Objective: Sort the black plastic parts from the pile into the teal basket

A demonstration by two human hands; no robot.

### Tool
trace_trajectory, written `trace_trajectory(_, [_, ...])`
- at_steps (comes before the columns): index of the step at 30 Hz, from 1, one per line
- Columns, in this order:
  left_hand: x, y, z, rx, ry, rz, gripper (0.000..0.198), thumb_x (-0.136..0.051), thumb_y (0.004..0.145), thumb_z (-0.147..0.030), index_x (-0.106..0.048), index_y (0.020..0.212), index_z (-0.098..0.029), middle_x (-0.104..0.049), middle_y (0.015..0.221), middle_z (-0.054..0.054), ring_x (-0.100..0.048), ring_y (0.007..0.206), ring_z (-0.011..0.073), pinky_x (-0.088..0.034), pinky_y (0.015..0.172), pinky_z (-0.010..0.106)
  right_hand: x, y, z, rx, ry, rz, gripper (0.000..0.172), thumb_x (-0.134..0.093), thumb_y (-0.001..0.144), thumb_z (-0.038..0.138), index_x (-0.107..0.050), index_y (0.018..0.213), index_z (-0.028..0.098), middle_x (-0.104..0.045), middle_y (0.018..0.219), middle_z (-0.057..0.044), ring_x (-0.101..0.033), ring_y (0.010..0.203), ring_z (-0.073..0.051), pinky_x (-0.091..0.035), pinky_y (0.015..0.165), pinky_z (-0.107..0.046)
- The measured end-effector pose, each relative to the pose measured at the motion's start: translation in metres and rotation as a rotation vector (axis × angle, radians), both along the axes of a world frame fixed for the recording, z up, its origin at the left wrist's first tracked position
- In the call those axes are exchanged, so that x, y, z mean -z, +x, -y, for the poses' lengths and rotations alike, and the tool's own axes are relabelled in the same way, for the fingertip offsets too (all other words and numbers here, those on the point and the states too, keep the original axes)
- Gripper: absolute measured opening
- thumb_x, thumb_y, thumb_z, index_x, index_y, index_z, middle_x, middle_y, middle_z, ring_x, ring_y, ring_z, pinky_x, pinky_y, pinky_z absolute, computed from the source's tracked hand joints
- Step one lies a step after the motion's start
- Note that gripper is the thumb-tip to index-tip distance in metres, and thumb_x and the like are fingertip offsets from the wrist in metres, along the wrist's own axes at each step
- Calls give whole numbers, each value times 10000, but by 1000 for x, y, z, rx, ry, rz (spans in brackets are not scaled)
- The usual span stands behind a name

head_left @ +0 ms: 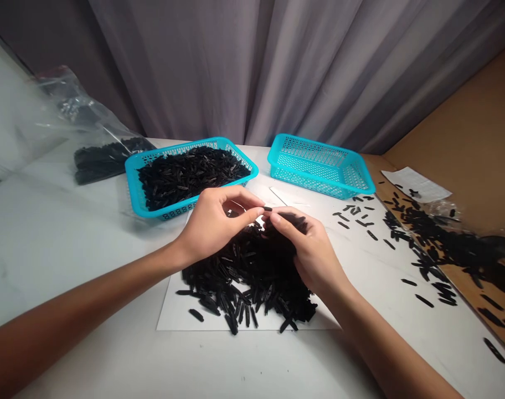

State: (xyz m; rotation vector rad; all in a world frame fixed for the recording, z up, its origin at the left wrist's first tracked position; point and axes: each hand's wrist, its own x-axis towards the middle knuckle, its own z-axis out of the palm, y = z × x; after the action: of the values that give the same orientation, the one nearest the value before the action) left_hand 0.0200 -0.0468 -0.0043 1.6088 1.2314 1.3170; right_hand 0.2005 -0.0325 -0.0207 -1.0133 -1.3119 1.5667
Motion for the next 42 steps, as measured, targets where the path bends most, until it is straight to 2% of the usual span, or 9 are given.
trace_trajectory(3, [1,-2,-2,-8,-28,71,86,-733,824,-224,-737,858,-145,-746,852,29,-710,821,156,-571,769,240,-2,1,1,-118,146,85,245,-666,898,439,-737,1078,288,-696,1168,-19,-588,1136,-226,-422,1008,-345])
trace_trajectory(7, [2,-3,-3,-8,-77,131,82,-728,816,-223,-721,839,-145,-741,848,37,-709,831,171,-567,795,272,-9,1,3,-248,199,27,364,-440,998,502,-689,1213,345,-649,1314,7,-514,1294,-234,-326,1136,-401])
trace_trajectory(14, [3,-3,-3,-25,-115,137,96,-728,810,-232,-692,775,-150,-719,808,23,-677,804,150,-531,774,256,-4,12,-15,-163,232,145,460,-299,1020,497,-662,1239,317,-642,1341,-12,-509,1315,-238,-290,1149,-437])
trace_trajectory(16, [3,-2,-2,-22,-124,140,101,-726,806,-229,-684,757,-152,-719,806,21,-673,798,147,-525,774,254,2,19,-26,-59,323,449,387,-404,982,437,-637,1237,263,-640,1331,-64,-524,1278,-278,-325,1106,-466])
trace_trajectory(20, [2,0,-2,-29,-139,153,96,-723,792,-210,-677,732,-151,-719,796,20,-668,794,143,-512,772,254,11,36,-43,118,470,1502,457,-445,930,392,-585,1285,141,-584,1327,-209,-454,1246,-448,-335,984,-593])
trace_trajectory(22, [2,0,-2,-38,-144,155,91,-721,783,-205,-678,724,-151,-715,785,19,-660,784,140,-504,764,253,11,44,-49,84,413,1691,432,-429,932,389,-627,1188,103,-620,1227,-247,-488,1180,-477,-351,924,-607])
trace_trajectory(26, [5,0,-2,-54,-149,147,88,-713,750,-184,-655,690,-153,-692,742,12,-637,754,141,-488,737,261,6,56,-52,-47,304,1716,268,-475,870,307,-683,870,139,-701,900,-203,-639,866,-358,-423,729,-437])
trace_trajectory(30, [8,1,-2,-61,-179,132,116,-704,720,-173,-613,651,-156,-664,703,5,-595,695,130,-460,687,260,0,59,-50,-126,276,1703,177,-552,790,315,-640,705,188,-677,757,-146,-623,688,-276,-346,561,-331])
trace_trajectory(42, [12,0,-3,-21,-196,93,118,-681,711,-165,-584,643,-166,-652,700,-3,-588,682,132,-452,671,266,-5,67,-52,-108,380,1353,181,-615,717,202,-560,546,220,-594,587,-27,-520,604,-188,-322,570,-300])
